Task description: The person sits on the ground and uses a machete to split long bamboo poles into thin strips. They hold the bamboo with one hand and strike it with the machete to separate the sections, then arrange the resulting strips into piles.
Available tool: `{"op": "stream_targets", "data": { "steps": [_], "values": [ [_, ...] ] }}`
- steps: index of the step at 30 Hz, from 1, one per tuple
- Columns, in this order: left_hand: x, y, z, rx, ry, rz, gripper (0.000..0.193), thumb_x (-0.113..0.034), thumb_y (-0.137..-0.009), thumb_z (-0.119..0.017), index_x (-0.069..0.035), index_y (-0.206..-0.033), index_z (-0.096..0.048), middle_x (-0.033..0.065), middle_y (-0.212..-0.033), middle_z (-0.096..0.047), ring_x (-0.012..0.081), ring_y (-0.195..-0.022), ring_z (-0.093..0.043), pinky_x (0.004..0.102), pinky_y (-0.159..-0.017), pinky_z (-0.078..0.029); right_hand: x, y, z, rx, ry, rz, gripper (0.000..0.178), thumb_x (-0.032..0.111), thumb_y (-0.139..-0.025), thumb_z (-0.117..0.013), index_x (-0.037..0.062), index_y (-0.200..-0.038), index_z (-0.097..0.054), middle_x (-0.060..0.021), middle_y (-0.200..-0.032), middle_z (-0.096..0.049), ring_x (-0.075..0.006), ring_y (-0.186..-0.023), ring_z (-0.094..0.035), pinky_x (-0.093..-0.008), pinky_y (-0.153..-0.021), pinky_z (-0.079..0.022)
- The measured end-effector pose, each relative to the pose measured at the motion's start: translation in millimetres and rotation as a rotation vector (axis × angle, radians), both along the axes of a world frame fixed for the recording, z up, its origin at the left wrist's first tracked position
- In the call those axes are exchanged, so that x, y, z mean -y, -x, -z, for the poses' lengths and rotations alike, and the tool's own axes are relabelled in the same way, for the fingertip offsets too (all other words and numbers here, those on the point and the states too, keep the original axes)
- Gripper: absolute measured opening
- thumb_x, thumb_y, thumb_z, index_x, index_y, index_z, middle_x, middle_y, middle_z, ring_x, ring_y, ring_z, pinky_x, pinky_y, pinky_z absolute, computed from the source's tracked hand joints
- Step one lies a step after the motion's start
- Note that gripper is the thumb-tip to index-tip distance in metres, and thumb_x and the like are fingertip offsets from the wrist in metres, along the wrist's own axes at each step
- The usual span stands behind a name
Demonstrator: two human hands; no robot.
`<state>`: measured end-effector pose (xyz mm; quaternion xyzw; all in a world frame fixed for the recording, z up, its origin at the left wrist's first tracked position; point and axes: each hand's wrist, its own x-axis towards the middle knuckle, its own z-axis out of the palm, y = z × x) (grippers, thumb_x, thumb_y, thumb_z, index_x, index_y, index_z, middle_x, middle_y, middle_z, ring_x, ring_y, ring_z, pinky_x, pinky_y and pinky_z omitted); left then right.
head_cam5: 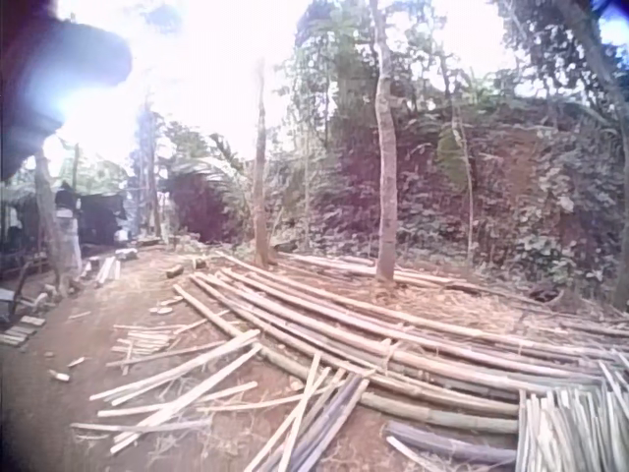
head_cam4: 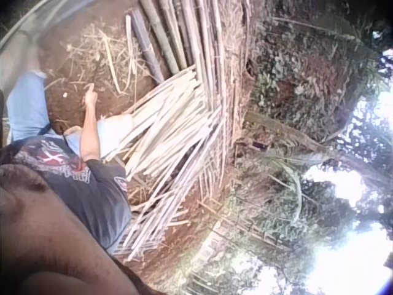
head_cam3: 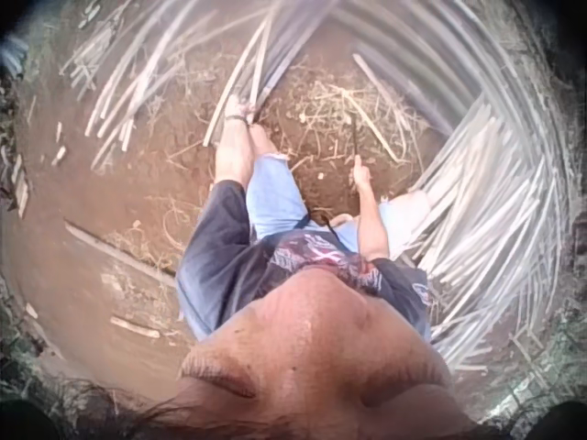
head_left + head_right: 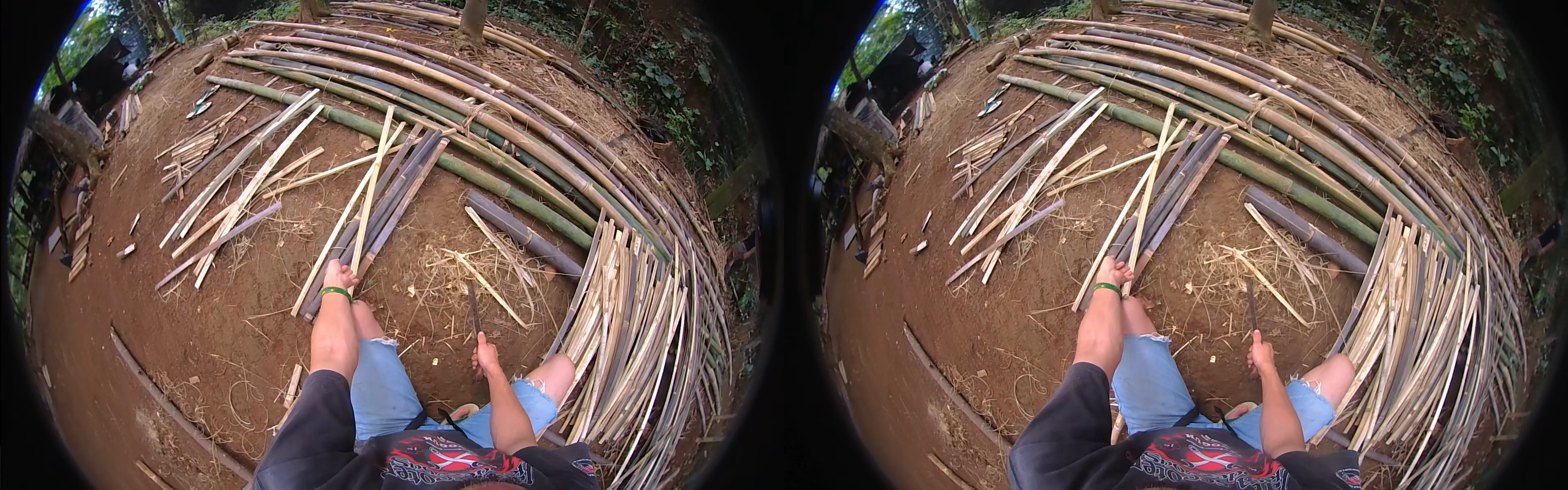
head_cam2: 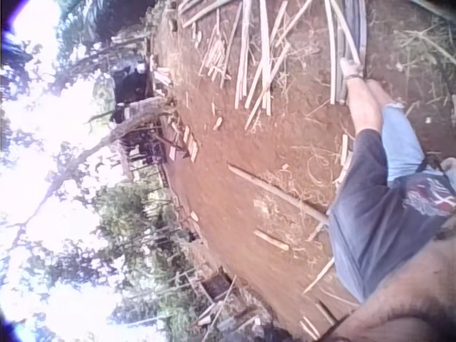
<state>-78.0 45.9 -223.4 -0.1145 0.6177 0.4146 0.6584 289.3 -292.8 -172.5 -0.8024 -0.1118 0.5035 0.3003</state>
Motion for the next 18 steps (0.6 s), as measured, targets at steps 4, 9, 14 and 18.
{"op": "stream_targets", "data": {
  "steps": [4,9,14,18],
  "values": [
    [31,65,-11,-0.235,-0.183,0.289,0.054,-0.045,-0.096,-0.049,-0.004,-0.131,-0.048,0.0165,-0.126,-0.058,0.0336,-0.113,-0.053,0.0565,-0.102,-0.037,-9,7,1,-0.035,-0.010,-0.025,0.062,0.063,-0.095,-0.043,0.0067,-0.070,-0.049,-0.0049,-0.051,-0.045,-0.0179,-0.040,-0.045,-0.0348,-0.040,-0.042],
    [67,93,1,-1.016,-0.499,0.835,0.062,-0.055,-0.086,-0.065,0.002,-0.112,-0.065,0.0181,-0.107,-0.069,0.0295,-0.100,-0.065,0.0408,-0.089,-0.050,-11,14,11,-0.053,-0.019,-0.033,0.064,0.064,-0.095,-0.043,0.0061,-0.069,-0.049,-0.0049,-0.049,-0.046,-0.0178,-0.038,-0.046,-0.0338,-0.038,-0.040],
    [97,34,18,-0.934,-0.531,1.041,0.092,-0.073,-0.072,-0.067,0.008,-0.115,-0.058,0.0259,-0.103,-0.067,0.0366,-0.102,-0.065,0.0420,-0.092,-0.049,-4,18,16,-0.068,-0.001,-0.007,0.063,0.065,-0.094,-0.043,0.0080,-0.069,-0.047,-0.0035,-0.052,-0.044,-0.0171,-0.040,-0.043,-0.0334,-0.039,-0.040],
    [93,-19,19,-0.795,-0.560,1.024,0.107,-0.074,-0.068,-0.070,0.011,-0.127,-0.042,0.0266,-0.099,-0.066,0.0381,-0.100,-0.065,0.0418,-0.089,-0.050,0,20,17,-0.047,0.001,0.009,0.063,0.066,-0.094,-0.044,0.0076,-0.071,-0.047,-0.0028,-0.051,-0.044,-0.0166,-0.040,-0.044,-0.0326,-0.039,-0.040]
  ]
}}
